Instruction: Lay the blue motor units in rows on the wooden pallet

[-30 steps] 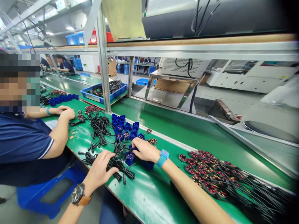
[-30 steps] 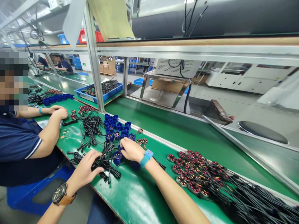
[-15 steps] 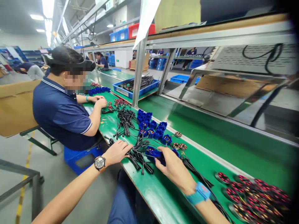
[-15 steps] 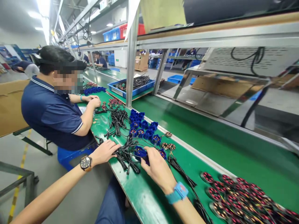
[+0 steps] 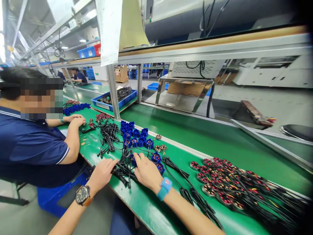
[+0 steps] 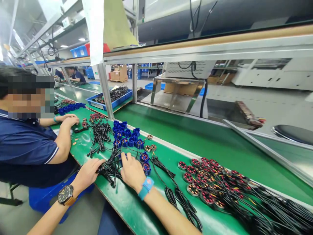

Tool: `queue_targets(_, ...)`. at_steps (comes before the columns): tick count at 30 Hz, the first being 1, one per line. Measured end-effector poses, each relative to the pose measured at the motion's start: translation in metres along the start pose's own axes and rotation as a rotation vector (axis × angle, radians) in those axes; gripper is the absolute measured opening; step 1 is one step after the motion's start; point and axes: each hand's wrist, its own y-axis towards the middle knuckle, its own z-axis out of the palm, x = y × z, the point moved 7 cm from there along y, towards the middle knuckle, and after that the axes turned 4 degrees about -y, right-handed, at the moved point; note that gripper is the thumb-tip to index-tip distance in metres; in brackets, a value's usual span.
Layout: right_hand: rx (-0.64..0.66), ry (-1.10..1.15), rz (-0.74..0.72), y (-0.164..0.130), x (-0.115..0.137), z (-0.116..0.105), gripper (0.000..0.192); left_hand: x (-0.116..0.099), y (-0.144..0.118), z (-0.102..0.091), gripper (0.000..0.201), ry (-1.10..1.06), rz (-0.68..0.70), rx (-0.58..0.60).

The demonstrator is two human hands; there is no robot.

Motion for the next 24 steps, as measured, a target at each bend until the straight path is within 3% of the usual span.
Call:
queue_targets(3, -0.081, -0.06, 0.151, 0.007, 0.005, 0.01, 0.06, -0.007, -0.001, -0.008, 0.058, 0.023, 0.101, -0.091)
queue_targets(6, -0.099, -0.038, 0.279, 0.014, 0.004, 0.016, 0.046, -0.019, 0.005, -0.019, 0.049, 0.066, 0.207, -0.164)
queue_targets(9, -0.088, 0.019, 0.321, 0.022, 0.001, 0.013, 0.032, -0.032, 0.016, -0.029, 0.043, 0.093, 0.289, -0.2)
queue_targets(12, -0.096, 0.06, 0.316, 0.017, -0.003, -0.003, 0.028, -0.043, 0.026, -0.042, 0.044, 0.091, 0.322, -0.222)
queue_targets(19, -0.185, 0.16, 0.343, -0.058, -0.025, -0.063, 0.024, -0.07, 0.035, -0.078, 0.052, -0.054, 0.199, -0.252)
queue_targets(24, -0.217, 0.177, 0.431, -0.128, -0.067, -0.088, 0.031, -0.124, 0.044, -0.061, 0.04, -0.145, 0.225, -0.129)
